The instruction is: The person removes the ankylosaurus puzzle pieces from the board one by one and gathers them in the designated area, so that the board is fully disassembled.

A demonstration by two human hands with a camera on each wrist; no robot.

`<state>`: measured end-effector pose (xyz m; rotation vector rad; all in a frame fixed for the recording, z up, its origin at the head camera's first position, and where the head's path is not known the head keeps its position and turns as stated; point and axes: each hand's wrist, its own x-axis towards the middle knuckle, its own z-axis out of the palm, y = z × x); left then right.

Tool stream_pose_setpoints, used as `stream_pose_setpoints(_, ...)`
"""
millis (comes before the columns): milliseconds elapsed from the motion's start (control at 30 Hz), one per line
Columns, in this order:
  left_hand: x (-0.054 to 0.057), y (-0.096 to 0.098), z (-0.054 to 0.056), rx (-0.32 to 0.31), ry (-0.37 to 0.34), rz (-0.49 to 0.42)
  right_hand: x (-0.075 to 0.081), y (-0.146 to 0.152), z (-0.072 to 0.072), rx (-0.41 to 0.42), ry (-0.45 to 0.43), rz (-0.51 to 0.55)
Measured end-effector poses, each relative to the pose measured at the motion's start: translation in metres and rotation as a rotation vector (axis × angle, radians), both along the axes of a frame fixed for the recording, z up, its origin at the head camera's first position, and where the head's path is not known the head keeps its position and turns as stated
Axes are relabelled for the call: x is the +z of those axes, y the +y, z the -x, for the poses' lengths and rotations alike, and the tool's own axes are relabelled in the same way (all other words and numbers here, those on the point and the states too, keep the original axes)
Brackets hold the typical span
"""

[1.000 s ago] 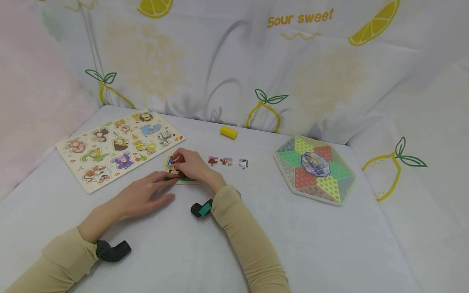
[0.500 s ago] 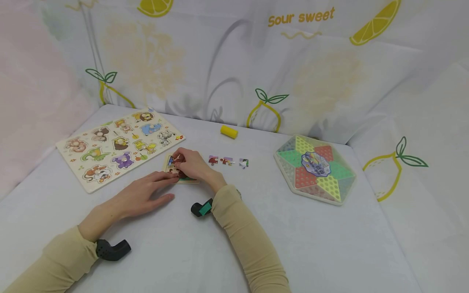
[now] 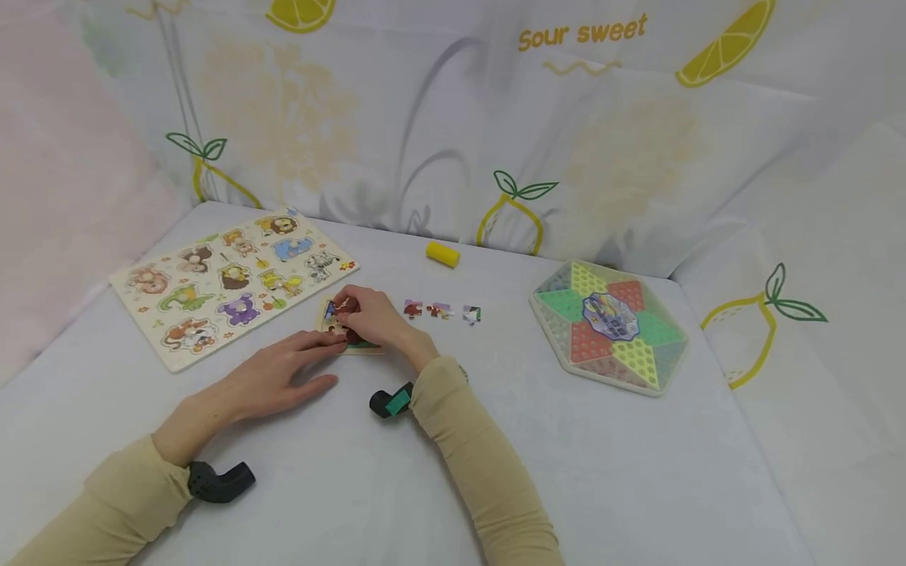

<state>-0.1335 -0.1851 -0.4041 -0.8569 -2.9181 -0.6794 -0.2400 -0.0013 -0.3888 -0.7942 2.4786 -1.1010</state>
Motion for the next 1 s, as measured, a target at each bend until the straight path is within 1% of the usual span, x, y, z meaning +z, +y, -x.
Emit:
stream_pose_setpoints(133, -0.002, 0.001, 0.000, -0.001, 0.012, -0.006, 0.010, 0.013, -0.002, -0.010, -0.022, 0.007)
stream_pose_setpoints(200, -0.002, 0.000, 0.000, 0.004, 0.022, -0.007, 0.015, 0.022, -0.003, -0.011, 0.000, 0.003)
stream_pose_setpoints(300, -0.002, -0.001, 0.000, 0.006, 0.031, -0.004, 0.018, 0.039, -0.004, -0.038, 0.029, -0.003)
stream_pose_setpoints(467, -0.001, 0.000, 0.001, -0.004, 0.026, -0.003, 0.014, 0.070, -0.006, -0.113, 0.032, 0.020)
stream_pose_setpoints(667, -0.001, -0.002, 0.001, -0.006, 0.023, 0.005, 0.007, 0.101, -0.015, -0.188, 0.038, 0.070)
stream_pose_setpoints(867, 0.000, -0.002, 0.000, 0.000, 0.008, 0.000, -0.003, 0.113, -0.021, -0.283, 0.051, 0.112)
stream_pose_setpoints(1000, -0.001, -0.001, 0.001, 0.000, 0.007, -0.004, -0.011, 0.113, -0.020, -0.312, 0.079, 0.115)
